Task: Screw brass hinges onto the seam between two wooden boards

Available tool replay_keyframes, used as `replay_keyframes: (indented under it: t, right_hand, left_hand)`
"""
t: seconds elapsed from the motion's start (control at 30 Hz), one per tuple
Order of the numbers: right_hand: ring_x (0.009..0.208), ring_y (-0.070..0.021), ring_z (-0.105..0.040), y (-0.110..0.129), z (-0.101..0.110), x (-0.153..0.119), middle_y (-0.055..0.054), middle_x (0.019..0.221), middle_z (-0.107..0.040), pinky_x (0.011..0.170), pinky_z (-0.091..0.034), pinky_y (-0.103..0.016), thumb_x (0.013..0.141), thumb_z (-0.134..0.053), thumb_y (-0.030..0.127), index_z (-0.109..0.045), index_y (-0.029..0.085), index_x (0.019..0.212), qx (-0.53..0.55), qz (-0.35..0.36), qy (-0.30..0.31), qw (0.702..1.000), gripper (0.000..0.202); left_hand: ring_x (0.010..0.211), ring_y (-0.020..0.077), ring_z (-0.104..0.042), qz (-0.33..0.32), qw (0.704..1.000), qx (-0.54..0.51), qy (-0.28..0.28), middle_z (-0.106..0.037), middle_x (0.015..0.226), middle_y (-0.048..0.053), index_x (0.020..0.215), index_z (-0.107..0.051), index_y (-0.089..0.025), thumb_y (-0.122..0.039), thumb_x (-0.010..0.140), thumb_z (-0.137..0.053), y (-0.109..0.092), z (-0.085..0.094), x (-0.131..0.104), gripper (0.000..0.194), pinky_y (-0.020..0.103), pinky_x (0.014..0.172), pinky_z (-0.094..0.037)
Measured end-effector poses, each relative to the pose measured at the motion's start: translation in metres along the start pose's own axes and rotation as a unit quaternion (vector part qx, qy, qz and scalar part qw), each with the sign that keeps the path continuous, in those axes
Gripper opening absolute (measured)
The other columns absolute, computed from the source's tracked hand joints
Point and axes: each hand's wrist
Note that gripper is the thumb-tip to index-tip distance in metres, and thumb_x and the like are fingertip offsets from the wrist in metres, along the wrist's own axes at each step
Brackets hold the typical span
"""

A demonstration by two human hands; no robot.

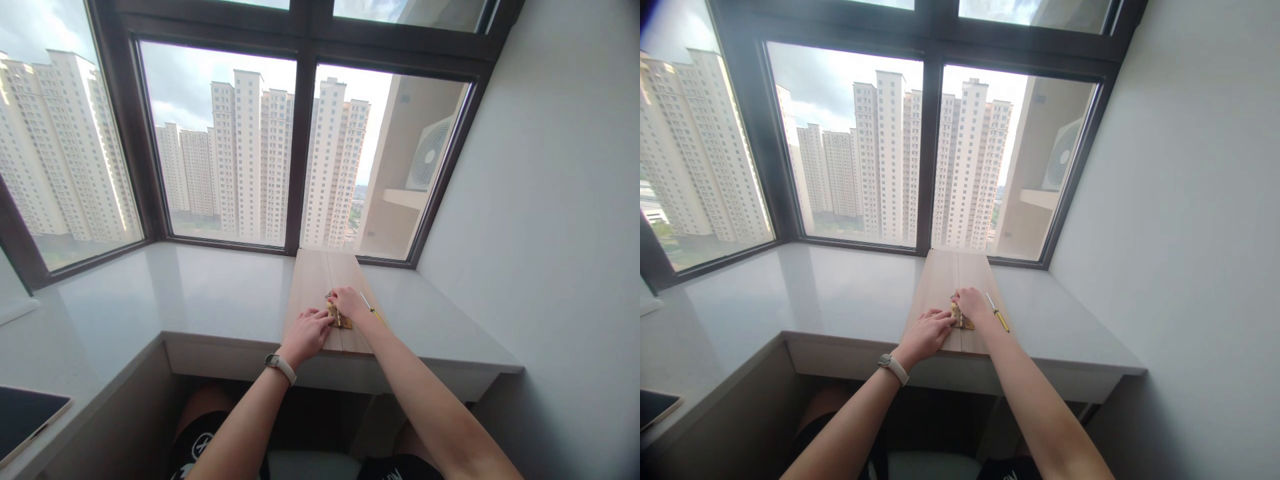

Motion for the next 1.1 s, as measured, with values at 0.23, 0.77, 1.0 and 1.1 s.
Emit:
replay_keyframes:
  t: [0.23,0.77,1.0,1.1]
  right_hand:
    - [0.099,-0.023,-0.072,0.01,0.008,-0.001,-0.013,0.106,-0.078,0.082,-0.047,-0.028,0.103,-0.05,0.054,-0.078,0.021,0.103,-0.033,0.008,0.033,0.999,0.043]
    - [0.107,-0.0293,-0.072,-0.047,0.028,-0.024,-0.019,0.118,-0.075,0.085,-0.051,-0.035,0.097,-0.056,0.059,-0.071,0.017,0.117,0.006,-0.203,0.019,0.979,0.049]
    - [0.114,-0.0351,-0.07,-0.075,0.004,-0.062,-0.024,0.124,-0.071,0.088,-0.052,-0.041,0.096,-0.06,0.048,-0.066,0.013,0.126,0.006,-0.271,0.092,0.958,0.046]
    - [0.105,-0.0329,-0.073,-0.074,0.002,-0.07,-0.023,0.113,-0.074,0.086,-0.052,-0.04,0.101,-0.053,0.036,-0.067,0.013,0.12,0.015,-0.267,0.026,0.963,0.033]
  left_hand:
    - [0.132,0.0282,-0.048,0.006,1.0,0.004,0.005,-0.061,0.146,0.001,0.14,-0.063,-0.033,-0.033,0.106,-0.044,0.001,-0.002,0.001,0.039,0.044,0.109,-0.042]
    - [0.133,0.0276,-0.048,0.006,1.0,-0.01,0.005,-0.061,0.146,0.002,0.14,-0.063,-0.032,-0.037,0.108,-0.04,0.0,0.0,0.0,0.04,0.044,0.111,-0.041]
    - [0.133,0.0277,-0.049,0.006,1.0,-0.012,0.001,-0.062,0.146,0.0,0.14,-0.062,-0.035,-0.037,0.108,-0.041,0.002,-0.003,0.0,0.039,0.045,0.11,-0.042]
    - [0.133,0.0276,-0.049,0.005,1.0,-0.014,0.001,-0.062,0.146,0.0,0.14,-0.063,-0.035,-0.039,0.108,-0.04,0.001,-0.003,0.0,0.039,0.044,0.11,-0.041]
Point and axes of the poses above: each hand's wrist, its own x-axis towards the middle knuckle, its own z-axis out of the back of the hand, y = z × x
